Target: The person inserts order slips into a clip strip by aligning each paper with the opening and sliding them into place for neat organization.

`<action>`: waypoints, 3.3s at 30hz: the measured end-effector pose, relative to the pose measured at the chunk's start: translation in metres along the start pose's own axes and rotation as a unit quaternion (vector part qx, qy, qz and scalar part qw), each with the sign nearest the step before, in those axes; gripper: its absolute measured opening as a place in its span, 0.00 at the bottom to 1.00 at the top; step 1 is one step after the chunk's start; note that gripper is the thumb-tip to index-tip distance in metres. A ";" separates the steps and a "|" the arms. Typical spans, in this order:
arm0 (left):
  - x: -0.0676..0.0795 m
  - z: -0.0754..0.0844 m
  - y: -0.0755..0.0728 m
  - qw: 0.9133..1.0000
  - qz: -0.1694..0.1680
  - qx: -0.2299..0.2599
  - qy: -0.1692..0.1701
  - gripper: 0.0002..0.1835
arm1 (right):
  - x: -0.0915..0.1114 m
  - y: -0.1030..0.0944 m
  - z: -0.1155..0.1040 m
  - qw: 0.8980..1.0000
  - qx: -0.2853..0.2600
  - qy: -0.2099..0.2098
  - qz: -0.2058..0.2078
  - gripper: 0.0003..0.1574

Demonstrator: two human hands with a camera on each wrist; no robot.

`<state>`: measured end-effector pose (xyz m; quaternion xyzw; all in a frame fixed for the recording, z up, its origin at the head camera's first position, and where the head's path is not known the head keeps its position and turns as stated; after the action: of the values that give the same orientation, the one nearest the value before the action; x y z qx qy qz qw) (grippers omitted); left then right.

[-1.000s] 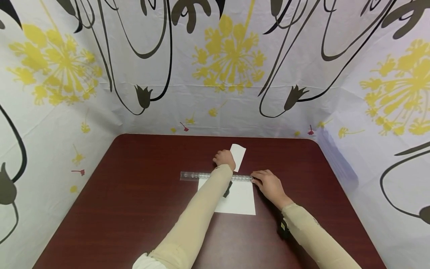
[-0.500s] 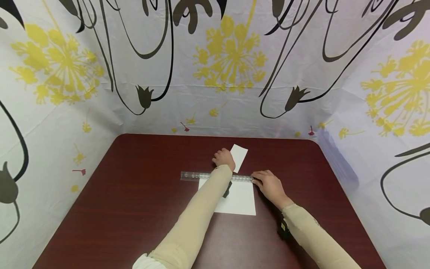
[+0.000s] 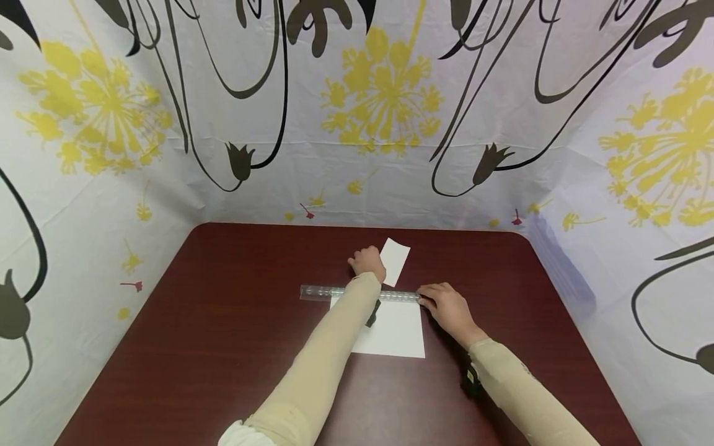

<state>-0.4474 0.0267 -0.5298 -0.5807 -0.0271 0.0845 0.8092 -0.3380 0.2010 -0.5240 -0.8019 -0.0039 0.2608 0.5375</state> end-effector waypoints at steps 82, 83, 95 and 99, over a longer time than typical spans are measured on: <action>-0.009 -0.019 -0.028 0.935 -0.042 0.334 0.111 0.09 | 0.002 0.006 0.001 1.000 0.005 -0.002 0.006 0.18; -0.010 -0.021 -0.029 0.936 -0.039 0.332 0.109 0.09 | 0.002 0.006 0.001 1.000 0.005 -0.002 0.006 0.18; -0.016 -0.035 -0.058 0.937 -0.001 0.330 0.114 0.10 | 0.001 0.005 0.001 1.000 0.003 0.001 0.000 0.19; -0.016 -0.039 -0.059 0.939 -0.002 0.328 0.106 0.11 | 0.001 0.005 0.001 1.000 0.002 0.003 -0.005 0.19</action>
<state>-0.4513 -0.0308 -0.4860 -0.2882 0.0873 0.0251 0.9533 -0.3392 0.1998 -0.5292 -0.8013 -0.0057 0.2561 0.5406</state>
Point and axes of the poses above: each hand's wrist, its own x-axis away from the middle knuckle, its own y-axis out of the palm, z = x × y, the point moved 10 cm from there along -x, towards the middle knuckle, and after that the axes turned 6 degrees about z, right-handed, at the moved point
